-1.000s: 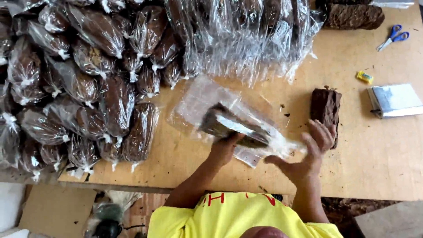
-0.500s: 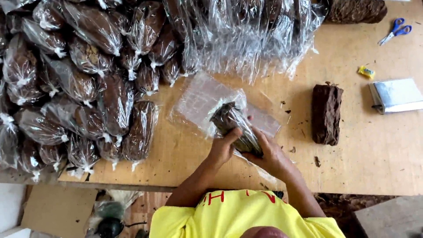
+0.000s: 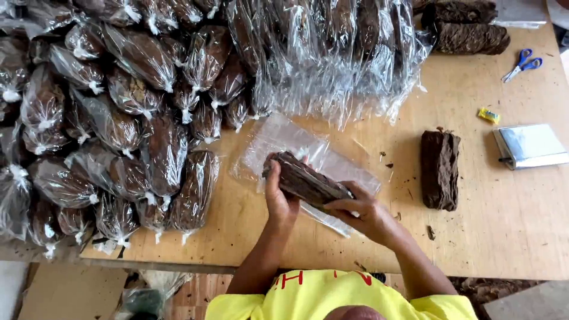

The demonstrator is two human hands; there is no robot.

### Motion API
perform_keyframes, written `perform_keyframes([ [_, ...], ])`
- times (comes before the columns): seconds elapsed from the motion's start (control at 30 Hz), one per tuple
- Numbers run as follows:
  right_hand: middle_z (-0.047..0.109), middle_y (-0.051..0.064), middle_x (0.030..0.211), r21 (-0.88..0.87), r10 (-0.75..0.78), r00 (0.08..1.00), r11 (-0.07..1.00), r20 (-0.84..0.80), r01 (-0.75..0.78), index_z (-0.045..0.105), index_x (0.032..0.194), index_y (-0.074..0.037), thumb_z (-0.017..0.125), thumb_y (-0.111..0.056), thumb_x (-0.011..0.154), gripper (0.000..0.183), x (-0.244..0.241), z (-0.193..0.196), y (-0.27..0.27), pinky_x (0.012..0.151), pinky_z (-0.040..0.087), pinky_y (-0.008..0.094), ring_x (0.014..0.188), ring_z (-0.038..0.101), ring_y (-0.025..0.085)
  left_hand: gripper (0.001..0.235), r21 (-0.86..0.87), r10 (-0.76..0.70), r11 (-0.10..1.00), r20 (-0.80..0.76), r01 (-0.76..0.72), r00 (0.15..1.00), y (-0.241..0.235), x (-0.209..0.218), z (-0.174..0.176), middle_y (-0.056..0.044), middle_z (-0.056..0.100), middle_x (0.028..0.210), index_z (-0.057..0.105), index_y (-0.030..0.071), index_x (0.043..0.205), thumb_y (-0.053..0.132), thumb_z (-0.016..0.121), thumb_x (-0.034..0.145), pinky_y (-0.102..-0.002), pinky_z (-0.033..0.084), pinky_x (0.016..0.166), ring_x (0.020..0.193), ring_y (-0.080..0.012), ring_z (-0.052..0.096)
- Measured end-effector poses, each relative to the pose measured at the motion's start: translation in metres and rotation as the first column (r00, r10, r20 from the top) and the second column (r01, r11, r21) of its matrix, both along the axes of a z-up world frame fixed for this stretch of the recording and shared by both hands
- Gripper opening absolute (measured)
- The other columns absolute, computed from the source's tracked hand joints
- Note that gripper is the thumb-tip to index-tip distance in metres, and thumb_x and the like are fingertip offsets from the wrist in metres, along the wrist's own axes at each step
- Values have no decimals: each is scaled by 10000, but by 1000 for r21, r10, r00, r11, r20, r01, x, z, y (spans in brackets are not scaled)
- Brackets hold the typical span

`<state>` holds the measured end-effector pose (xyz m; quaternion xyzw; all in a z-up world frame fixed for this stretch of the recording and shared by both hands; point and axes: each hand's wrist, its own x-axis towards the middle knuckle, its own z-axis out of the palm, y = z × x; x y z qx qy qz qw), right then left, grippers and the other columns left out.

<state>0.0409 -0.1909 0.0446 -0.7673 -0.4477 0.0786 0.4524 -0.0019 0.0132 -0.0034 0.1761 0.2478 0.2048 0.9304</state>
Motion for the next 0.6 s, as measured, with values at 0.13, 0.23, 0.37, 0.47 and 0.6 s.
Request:
perform_keyframes([
  [0.13, 687, 147, 1154, 68, -112, 992, 992, 49, 109, 834, 1021, -218, 816, -154, 818, 214, 36, 41, 6, 815, 573, 445, 890, 687, 319, 475, 77, 172, 980, 121, -182, 978, 22, -3, 11, -90, 559, 1348, 428, 320, 1440, 472, 570, 1013, -535, 490, 1097, 1226, -342, 621],
  [0.23, 659, 133, 1161, 84, -267, 952, 963, 149, 257, 804, 1116, -246, 815, -179, 873, 253, 82, 61, 15, 805, 553, 433, 873, 667, 308, 525, 120, 184, 971, 162, -205, 969, 18, -2, 6, -77, 491, 1379, 384, 273, 1510, 445, 524, 1035, -501, 477, 1146, 1264, -346, 606],
  [0.37, 442, 306, 1324, 352, -272, 959, 908, 85, 227, 574, 1348, -15, 578, 154, 1027, 362, 152, 79, 68, 711, 699, 337, 1041, 633, 368, 387, 102, -5, 994, 378, -36, 926, -2, -7, 5, -161, 635, 1310, 563, 92, 1410, 238, 588, 1053, -517, 604, 978, 1089, -401, 696],
  [0.47, 587, 227, 1107, 352, -402, 906, 873, 134, 336, 639, 1320, -9, 587, 136, 971, 382, 214, 80, 111, 564, 669, 248, 763, 674, 214, 406, 153, -131, 984, 308, 87, 942, -8, -10, 0, -144, 608, 1289, 570, 96, 1404, 268, 588, 1036, -449, 619, 922, 1021, -349, 715],
  [0.6, 548, 198, 1128, 363, -399, 917, 855, 2, 371, 624, 1246, 59, 600, 121, 953, 300, 277, 64, 162, 560, 652, 213, 769, 665, 176, 312, 168, -158, 979, 267, 116, 951, -8, -10, -8, -118, 663, 1174, 608, 72, 1318, 221, 557, 1048, -443, 640, 846, 919, -311, 734],
])
